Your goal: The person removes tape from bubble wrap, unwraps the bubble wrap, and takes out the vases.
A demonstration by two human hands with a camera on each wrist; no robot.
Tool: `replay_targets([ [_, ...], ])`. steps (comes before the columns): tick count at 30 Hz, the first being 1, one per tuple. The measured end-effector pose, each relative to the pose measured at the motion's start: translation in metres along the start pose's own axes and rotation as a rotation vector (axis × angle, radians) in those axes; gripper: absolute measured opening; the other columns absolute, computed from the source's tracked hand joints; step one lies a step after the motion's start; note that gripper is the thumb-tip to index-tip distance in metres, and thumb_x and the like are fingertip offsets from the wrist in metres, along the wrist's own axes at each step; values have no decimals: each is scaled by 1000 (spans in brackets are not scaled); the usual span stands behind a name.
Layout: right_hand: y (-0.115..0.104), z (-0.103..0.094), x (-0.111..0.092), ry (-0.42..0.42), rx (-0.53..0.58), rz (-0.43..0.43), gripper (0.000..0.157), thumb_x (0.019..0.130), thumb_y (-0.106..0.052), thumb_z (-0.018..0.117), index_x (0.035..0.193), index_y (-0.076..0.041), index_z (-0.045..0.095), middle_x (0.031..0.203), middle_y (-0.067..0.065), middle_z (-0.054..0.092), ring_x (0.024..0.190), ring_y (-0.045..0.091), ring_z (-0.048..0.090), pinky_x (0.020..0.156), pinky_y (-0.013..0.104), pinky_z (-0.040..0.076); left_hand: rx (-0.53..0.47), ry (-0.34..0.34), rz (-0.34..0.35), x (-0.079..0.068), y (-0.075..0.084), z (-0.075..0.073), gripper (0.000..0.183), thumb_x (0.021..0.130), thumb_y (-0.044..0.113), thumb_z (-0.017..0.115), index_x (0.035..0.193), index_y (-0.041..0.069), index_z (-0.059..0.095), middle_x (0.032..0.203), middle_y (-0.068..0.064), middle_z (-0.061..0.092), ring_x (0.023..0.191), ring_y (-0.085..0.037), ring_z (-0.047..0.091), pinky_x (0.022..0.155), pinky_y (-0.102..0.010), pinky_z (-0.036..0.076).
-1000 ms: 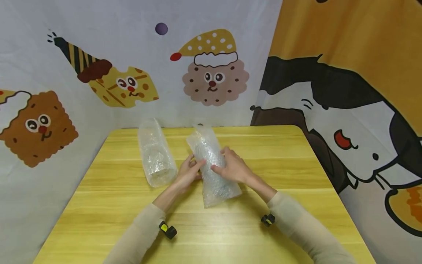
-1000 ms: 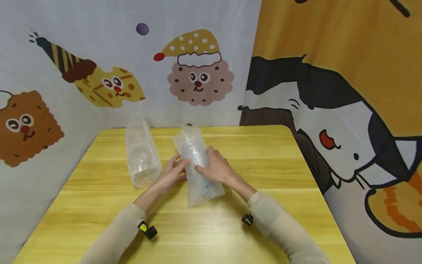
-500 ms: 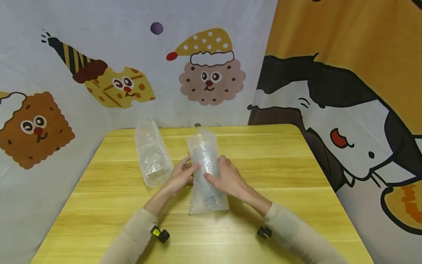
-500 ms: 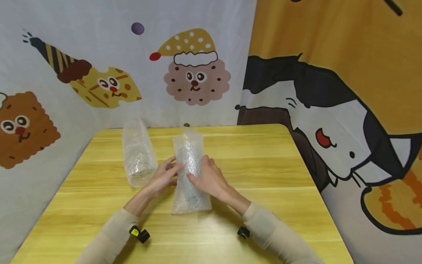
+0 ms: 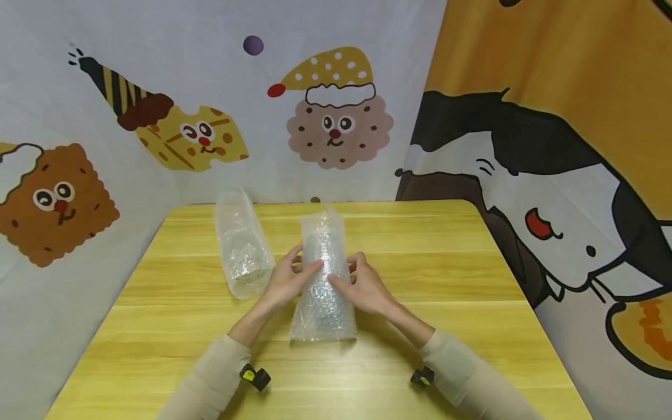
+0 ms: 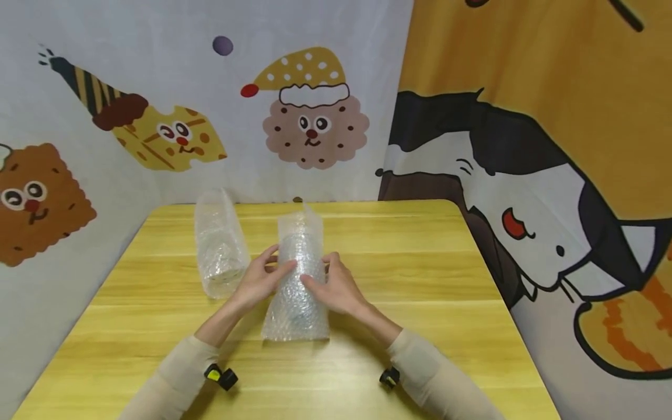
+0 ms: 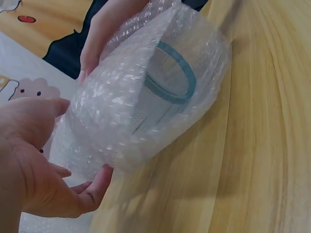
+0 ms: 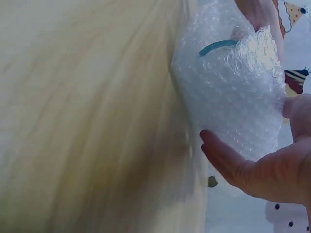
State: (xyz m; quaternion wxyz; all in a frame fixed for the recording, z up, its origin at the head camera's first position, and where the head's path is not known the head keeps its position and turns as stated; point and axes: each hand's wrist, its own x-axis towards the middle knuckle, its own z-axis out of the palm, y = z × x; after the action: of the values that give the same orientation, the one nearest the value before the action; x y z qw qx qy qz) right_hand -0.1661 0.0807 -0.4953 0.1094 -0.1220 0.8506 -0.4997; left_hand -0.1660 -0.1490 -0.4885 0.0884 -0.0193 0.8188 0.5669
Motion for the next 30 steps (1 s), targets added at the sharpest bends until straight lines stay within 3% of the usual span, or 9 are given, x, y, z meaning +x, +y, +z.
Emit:
replay_targets([
  [4,9,-3,-2,9,49,25,69,94,-59,68,140,-13,44,125,14,62,104,28,69,78,35,65,91,27,53,-3,2,6,97,87,64,73,164,24,29,151,-15,52,131,-37,60,96,-47,62],
  [8,16,-6,-5,19,80,57,67,94,-58,69,140,-15,46,125,14,63,106,27,68,83,37,65,148,21,85,-4,0,12,99,85,68,73,164,32,26,155,-9,48,134,-32,55,99,-51,59],
  [13,19,-8,-7,23,95,66,66,94,-58,68,139,-16,47,125,14,64,105,25,68,82,36,64,143,11,95,-4,0,17,98,85,70,72,164,36,24,160,-7,39,138,-36,51,100,-55,58],
  [18,20,-8,-9,19,90,52,67,94,-58,69,140,-15,47,124,14,64,104,26,68,82,37,64,115,18,88,-5,-1,17,97,84,67,75,163,37,27,158,-8,41,136,-39,54,100,-55,59],
  [24,23,-17,-16,-38,86,47,68,97,-59,63,150,-20,45,136,14,61,118,33,67,88,41,65,110,25,91,-8,-4,19,96,84,66,75,162,36,27,158,-9,41,136,-37,53,101,-55,58],
  [27,24,-24,-16,-38,30,-10,65,100,-60,57,152,-22,45,142,10,60,125,34,65,97,45,63,114,35,102,-9,-4,20,97,84,67,75,163,35,27,158,-10,41,135,-36,53,101,-55,58],
  [30,26,-31,-12,1,-41,-121,61,103,-54,56,153,-20,46,147,7,58,130,34,62,106,49,58,117,41,103,-9,-3,22,98,83,69,74,163,35,28,157,-9,41,135,-35,53,101,-55,58],
])
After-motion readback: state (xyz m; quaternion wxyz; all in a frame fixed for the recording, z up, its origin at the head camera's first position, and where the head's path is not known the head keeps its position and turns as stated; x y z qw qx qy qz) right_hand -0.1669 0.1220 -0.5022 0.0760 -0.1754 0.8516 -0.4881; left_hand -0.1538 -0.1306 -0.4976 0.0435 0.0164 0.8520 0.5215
